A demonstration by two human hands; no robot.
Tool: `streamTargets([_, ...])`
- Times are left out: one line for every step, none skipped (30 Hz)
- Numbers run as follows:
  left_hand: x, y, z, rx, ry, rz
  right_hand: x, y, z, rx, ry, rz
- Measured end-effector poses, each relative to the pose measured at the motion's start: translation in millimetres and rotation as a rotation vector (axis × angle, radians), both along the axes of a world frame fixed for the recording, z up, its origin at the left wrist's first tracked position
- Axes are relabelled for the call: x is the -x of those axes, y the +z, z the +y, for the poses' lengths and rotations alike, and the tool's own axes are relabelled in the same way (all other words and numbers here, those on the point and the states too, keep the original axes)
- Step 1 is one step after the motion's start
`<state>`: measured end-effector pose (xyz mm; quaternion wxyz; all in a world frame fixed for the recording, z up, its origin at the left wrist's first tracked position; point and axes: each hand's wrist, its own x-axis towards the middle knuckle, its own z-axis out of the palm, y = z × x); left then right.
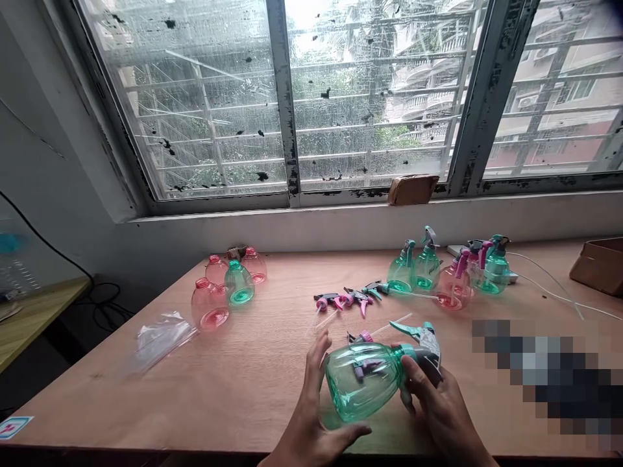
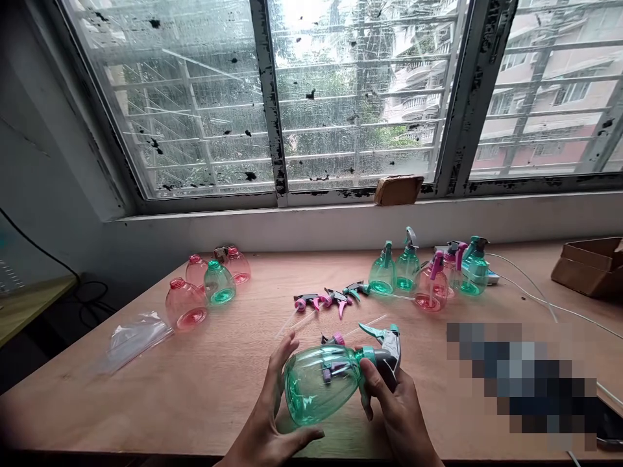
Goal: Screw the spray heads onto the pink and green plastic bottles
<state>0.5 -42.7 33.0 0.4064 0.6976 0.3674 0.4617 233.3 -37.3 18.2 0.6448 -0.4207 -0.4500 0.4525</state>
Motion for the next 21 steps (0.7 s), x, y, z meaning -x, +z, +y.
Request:
streamTargets([-1,-2.0,2,0.06,-0.009,-0.048,0,-0.1,0,-0.012,-0.009,0.006])
streamTargets([-2,-2.7,3,0.13,-0.025,-0.104,0,0.3,0,-0.023,-0.02,0.012])
streamTargets([-2,-1.8,5,0.2,-0.048,-0.162,0,1.1,-1,-0.03,-0.03,0.016])
streamTargets([-3,0.6,6,0.26,-0.076,-0.215,1,2.4,-1,-0.031,-0.036,0.019])
streamTargets([-3,4.2,6,0.304,-0.106,-0.256,2,3.9,-1,-0.027,-0.041,0.021])
streamTargets([-3,8.4,6,0.333,-0.131,-0.278,3,5.6,-1,-0.021,-0.047,0.023])
streamTargets([-3,12.7,6,0.346,-0.145,-0.277,5,7.4,-2,-0.017,-0.055,0.028])
streamTargets([-2,16.5,5,0.345,-0.147,-0.258,6,9.2,-3,-0.015,-0.062,0.037])
streamTargets([-2,19.4,5,0.339,-0.133,-0.233,8,10.7,-3,-0.011,-0.067,0.051])
streamTargets([-1,21.1,4,0.332,-0.112,-0.216,9,12.0,-4,-0.002,-0.065,0.073])
streamTargets([-1,21.4,2,0.325,-0.093,-0.216,10,12.8,-5,0.016,-0.055,0.099])
streamTargets([-1,20.6,1,0.317,-0.084,-0.232,11,13.2,-5,0.044,-0.039,0.124])
streamTargets([-2,18.9,0,0.301,-0.09,-0.253,11,13.1,-5,0.078,-0.024,0.148])
streamTargets([-3,16.8,-1,0.275,-0.102,-0.265,11,12.6,-5,0.113,-0.008,0.171])
streamTargets([-4,14.7,-2,0.239,-0.115,-0.262,10,11.7,-4,0.138,0.004,0.192])
streamTargets([-6,12.9,-3,0.197,-0.124,-0.244,9,10.7,-3,0.149,0.015,0.214])
streamTargets([-7,11.7,-3,0.159,-0.131,-0.218,8,9.5,-2,0.146,0.028,0.24])
streamTargets([-8,11.0,-4,0.132,-0.141,-0.191,7,8.2,-1,0.136,0.043,0.269])
streamTargets([-8,10.8,-3,0.125,-0.163,-0.167,6,6.8,0,0.119,0.059,0.292])
streamTargets([-7,10.9,-3,0.141,-0.192,-0.153,5,5.5,1,0.1,0.074,0.303])
streamTargets([-6,11.2,-2,0.173,-0.222,-0.15,5,4.3,2,0.085,0.083,0.303])
